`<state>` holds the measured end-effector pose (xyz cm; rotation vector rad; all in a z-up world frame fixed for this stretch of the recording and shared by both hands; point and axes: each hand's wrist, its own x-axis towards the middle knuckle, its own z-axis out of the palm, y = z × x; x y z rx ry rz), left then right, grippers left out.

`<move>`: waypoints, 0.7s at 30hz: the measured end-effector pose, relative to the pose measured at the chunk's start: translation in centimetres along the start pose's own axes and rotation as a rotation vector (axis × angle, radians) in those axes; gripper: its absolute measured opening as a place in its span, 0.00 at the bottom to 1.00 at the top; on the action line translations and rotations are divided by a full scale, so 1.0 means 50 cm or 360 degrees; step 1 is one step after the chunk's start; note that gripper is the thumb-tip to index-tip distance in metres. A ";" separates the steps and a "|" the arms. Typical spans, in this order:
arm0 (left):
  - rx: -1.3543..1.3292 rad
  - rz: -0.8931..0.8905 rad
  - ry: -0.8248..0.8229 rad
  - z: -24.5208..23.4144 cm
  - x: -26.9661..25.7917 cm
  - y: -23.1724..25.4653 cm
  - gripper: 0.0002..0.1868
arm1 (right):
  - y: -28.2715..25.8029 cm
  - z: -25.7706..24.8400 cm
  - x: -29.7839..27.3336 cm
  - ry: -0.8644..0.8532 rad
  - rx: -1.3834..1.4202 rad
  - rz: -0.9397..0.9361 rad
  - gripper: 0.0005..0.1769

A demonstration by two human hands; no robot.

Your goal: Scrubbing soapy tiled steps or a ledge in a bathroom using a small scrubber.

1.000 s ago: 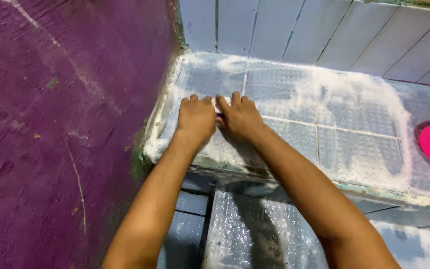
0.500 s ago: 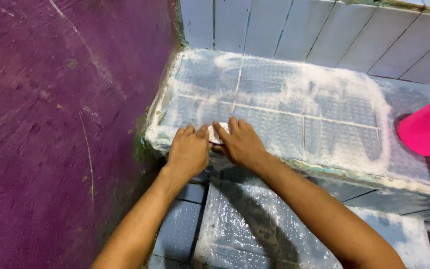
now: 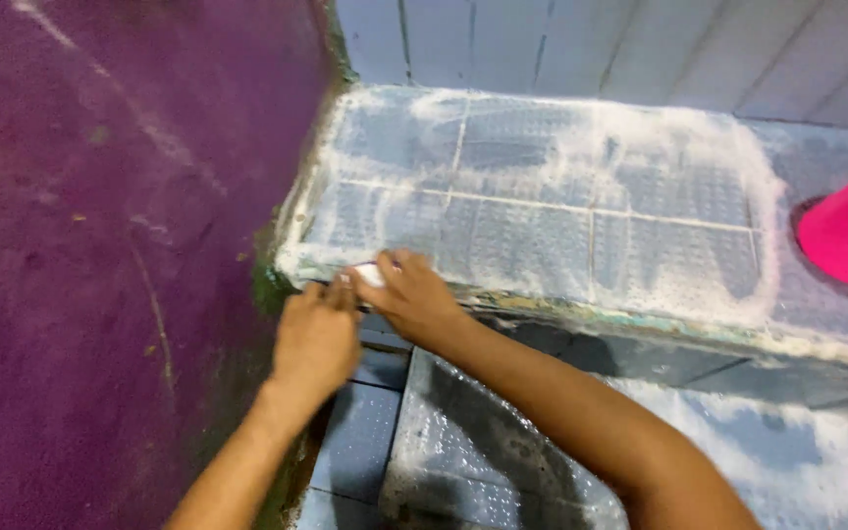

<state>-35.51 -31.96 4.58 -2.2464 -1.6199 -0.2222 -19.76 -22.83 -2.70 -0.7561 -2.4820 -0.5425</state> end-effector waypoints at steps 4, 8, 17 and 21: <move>0.0006 -0.0055 0.0016 0.030 0.017 -0.017 0.24 | -0.003 -0.015 0.001 0.0054 0.0081 0.0078 0.25; 0.0011 0.0153 0.0020 0.041 0.068 0.062 0.17 | 0.057 -0.089 -0.081 -0.0069 0.0118 0.0065 0.21; -0.0395 0.0582 -0.0017 -0.015 0.218 0.315 0.19 | 0.227 -0.211 -0.315 -0.0639 0.0097 0.0719 0.33; -0.0633 0.0648 0.0111 0.068 0.294 0.373 0.31 | 0.296 -0.224 -0.372 -0.0700 -0.0020 0.0965 0.37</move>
